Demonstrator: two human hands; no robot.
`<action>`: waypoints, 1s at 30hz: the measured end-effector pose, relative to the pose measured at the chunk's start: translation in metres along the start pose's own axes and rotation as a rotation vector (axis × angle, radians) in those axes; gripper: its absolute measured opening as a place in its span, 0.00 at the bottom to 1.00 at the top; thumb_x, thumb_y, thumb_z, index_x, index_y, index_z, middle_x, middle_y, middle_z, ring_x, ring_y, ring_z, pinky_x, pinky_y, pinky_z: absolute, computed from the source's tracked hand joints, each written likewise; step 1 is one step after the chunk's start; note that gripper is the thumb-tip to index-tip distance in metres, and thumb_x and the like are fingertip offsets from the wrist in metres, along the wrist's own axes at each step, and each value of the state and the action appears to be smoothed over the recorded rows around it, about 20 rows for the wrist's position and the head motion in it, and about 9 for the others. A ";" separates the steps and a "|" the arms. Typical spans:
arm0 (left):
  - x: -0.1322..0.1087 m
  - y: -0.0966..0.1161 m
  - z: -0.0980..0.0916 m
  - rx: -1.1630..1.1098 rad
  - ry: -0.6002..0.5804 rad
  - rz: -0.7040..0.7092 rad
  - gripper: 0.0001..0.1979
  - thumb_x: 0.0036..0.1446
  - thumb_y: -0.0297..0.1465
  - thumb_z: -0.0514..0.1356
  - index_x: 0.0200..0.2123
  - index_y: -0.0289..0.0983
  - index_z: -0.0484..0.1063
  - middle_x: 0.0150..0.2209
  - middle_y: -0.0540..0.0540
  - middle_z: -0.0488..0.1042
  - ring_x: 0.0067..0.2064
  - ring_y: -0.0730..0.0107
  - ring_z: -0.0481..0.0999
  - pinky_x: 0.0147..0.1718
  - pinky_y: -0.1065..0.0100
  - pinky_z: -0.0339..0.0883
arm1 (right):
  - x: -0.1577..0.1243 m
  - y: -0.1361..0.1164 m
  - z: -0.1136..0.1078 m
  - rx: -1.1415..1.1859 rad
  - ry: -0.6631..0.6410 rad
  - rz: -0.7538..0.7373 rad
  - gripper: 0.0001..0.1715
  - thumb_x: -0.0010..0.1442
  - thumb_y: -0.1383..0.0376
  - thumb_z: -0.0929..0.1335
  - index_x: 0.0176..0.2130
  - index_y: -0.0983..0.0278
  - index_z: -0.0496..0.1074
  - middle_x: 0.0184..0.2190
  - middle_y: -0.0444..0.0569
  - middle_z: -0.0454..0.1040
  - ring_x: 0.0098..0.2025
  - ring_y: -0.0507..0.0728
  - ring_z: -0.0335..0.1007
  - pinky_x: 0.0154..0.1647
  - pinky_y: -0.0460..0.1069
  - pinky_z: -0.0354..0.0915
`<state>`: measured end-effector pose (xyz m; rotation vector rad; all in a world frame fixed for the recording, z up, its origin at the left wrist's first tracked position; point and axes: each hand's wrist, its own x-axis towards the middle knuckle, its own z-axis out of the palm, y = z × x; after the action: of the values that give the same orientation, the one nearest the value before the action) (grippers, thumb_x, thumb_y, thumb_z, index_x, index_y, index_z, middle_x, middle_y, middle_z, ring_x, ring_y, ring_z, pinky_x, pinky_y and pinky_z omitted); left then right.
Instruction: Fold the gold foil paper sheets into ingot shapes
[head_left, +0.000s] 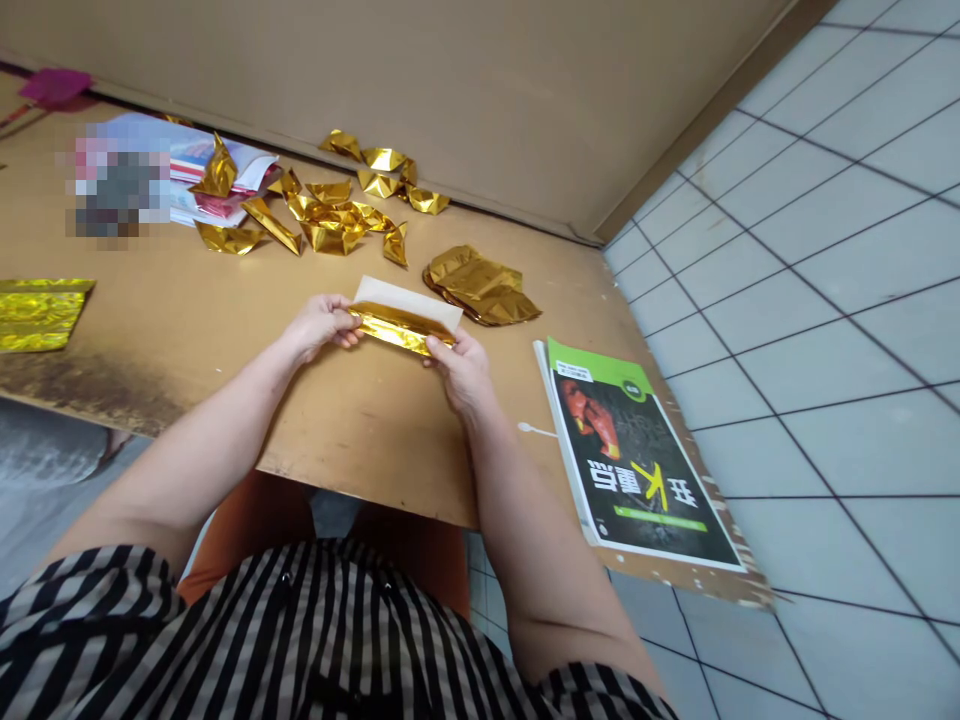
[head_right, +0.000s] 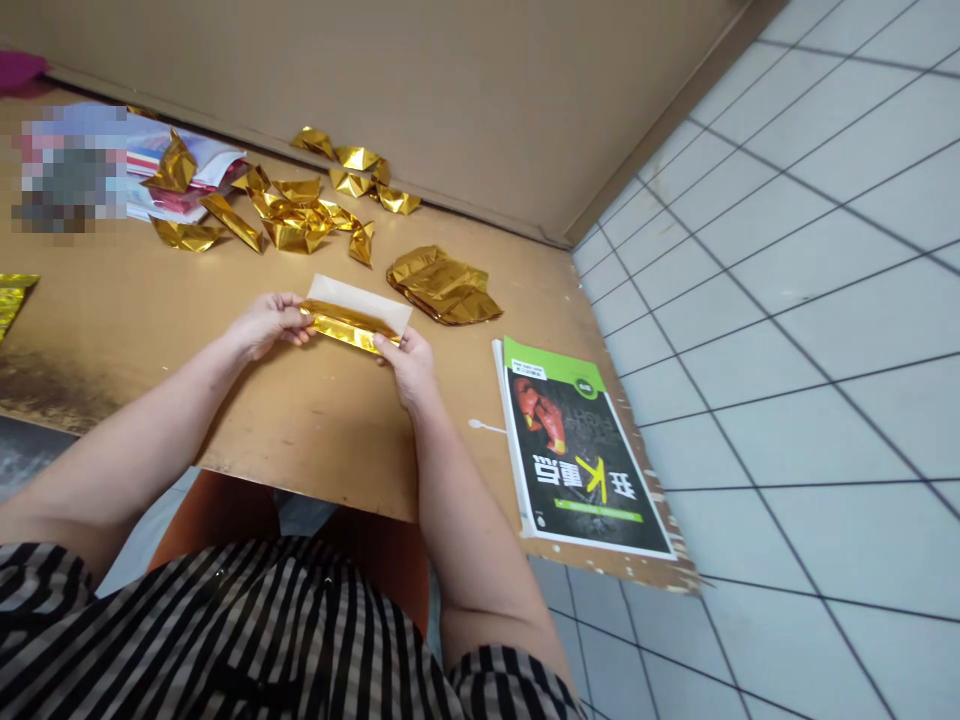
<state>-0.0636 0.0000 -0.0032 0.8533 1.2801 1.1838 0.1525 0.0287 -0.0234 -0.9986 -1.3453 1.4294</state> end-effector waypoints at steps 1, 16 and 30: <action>-0.001 0.000 0.000 0.014 -0.024 -0.006 0.09 0.45 0.18 0.64 0.25 0.34 0.68 0.18 0.50 0.74 0.17 0.77 0.70 0.19 0.76 0.67 | 0.001 0.000 -0.001 -0.006 0.037 0.023 0.23 0.38 0.50 0.77 0.30 0.60 0.72 0.27 0.43 0.75 0.26 0.51 0.67 0.25 0.47 0.64; -0.002 -0.019 0.003 0.885 0.151 0.576 0.19 0.53 0.28 0.60 0.49 0.36 0.71 0.49 0.38 0.75 0.55 0.53 0.72 0.56 0.55 0.64 | 0.006 0.004 -0.005 -0.664 0.221 -0.037 0.10 0.51 0.60 0.67 0.22 0.59 0.65 0.14 0.38 0.62 0.19 0.51 0.56 0.23 0.47 0.53; -0.005 -0.033 0.021 1.396 -0.496 0.469 0.39 0.64 0.50 0.45 0.69 0.30 0.46 0.71 0.35 0.43 0.72 0.54 0.39 0.68 0.54 0.35 | -0.009 -0.003 0.006 -1.213 -0.028 -0.340 0.33 0.61 0.56 0.61 0.62 0.68 0.62 0.60 0.63 0.65 0.63 0.70 0.57 0.64 0.65 0.52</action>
<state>-0.0365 -0.0094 -0.0303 2.3680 1.4106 0.1526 0.1491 0.0187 -0.0197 -1.3518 -2.3175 0.2541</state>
